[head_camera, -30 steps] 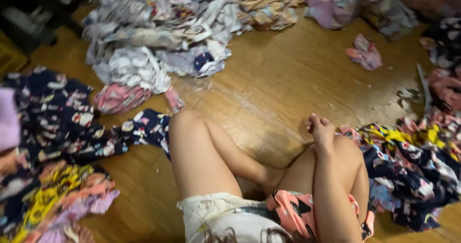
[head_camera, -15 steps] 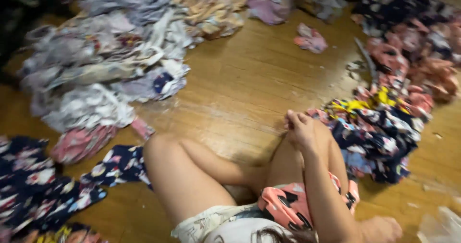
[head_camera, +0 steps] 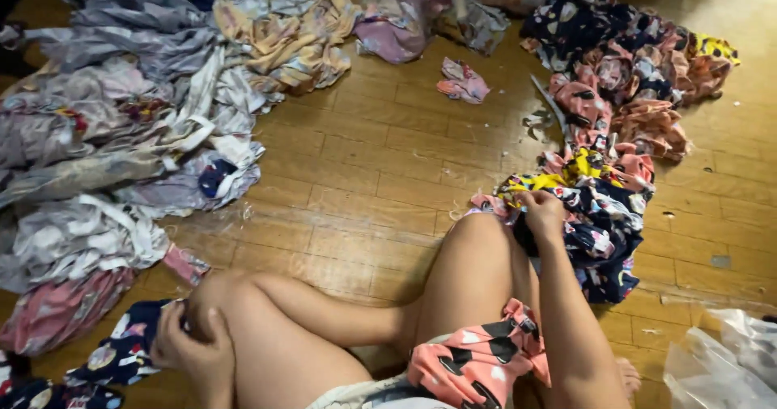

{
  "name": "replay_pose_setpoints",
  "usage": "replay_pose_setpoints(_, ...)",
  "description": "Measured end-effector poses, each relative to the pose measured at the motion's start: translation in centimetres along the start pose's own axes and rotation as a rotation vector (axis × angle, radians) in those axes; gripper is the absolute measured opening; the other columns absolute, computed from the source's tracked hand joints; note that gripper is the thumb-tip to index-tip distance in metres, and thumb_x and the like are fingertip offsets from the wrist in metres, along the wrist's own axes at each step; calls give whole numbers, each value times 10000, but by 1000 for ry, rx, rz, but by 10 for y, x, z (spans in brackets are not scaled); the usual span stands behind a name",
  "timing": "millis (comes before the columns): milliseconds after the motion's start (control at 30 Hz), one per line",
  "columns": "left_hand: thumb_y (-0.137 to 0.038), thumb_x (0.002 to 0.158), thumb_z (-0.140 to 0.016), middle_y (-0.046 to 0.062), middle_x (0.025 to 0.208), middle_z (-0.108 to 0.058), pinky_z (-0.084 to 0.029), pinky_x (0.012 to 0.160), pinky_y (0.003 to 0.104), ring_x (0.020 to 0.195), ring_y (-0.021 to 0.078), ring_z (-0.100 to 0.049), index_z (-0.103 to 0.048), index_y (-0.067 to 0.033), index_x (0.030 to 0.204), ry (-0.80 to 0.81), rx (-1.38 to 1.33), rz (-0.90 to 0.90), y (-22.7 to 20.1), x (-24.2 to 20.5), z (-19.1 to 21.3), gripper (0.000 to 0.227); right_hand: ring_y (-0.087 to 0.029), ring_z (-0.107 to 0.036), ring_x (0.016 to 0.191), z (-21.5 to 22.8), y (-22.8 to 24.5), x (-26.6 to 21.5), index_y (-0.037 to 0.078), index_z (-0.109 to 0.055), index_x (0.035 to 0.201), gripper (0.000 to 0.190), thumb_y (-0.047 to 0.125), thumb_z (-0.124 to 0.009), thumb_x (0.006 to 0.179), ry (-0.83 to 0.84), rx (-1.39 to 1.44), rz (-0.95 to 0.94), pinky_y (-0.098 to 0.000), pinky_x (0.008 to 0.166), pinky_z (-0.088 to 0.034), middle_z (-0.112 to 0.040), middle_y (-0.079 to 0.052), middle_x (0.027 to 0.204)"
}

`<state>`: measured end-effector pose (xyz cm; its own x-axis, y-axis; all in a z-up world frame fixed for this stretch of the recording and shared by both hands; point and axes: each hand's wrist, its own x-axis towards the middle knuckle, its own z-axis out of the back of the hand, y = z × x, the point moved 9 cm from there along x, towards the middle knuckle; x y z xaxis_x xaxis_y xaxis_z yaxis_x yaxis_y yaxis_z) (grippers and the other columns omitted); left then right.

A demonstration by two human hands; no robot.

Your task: Sorting through piles of fabric and small garments, unfolding them, and stacking them neatly on the floor.

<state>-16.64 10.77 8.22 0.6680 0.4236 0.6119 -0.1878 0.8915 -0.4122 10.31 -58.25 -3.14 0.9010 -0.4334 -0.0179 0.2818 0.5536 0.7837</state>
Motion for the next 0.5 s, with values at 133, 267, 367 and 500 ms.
replay_pose_setpoints(133,-303,923,-715,325,1249,-612,-470,968,508,1096,460,-603,-521,123,1355,403,-119,221,3,23,-44,637,-467,-395,1275,-38,-25,29,64,-816,1052,431,384,-563,913,135,-744,33,-605,1033,-344,-369,-106,1660)
replay_pose_setpoints(267,-614,966,-449,93,1542,-521,-235,1139,647,1489,364,-373,-624,-143,1347,687,289,214,8,3,-91,630,-425,-664,1089,-14,-30,49,70,-795,1100,458,462,-630,932,315,-902,-121,-629,991,-401,-738,-166,1209)
replay_pose_setpoints(367,-623,906,-553,57,1393,-647,-299,1088,565,1413,334,-462,-648,-145,1336,623,318,155,-2,8,-88,650,-184,-601,821,57,88,43,56,-706,746,282,84,-512,949,166,124,24,-321,925,-469,-671,-63,831)
replay_pose_setpoints(500,-606,959,-532,-32,1452,-627,-252,1101,591,1452,318,-420,-710,-214,1239,636,269,192,1,8,-87,514,-91,-646,934,191,266,-41,118,-659,1077,140,118,-555,1171,-32,401,338,-221,926,-588,-666,-14,1113)
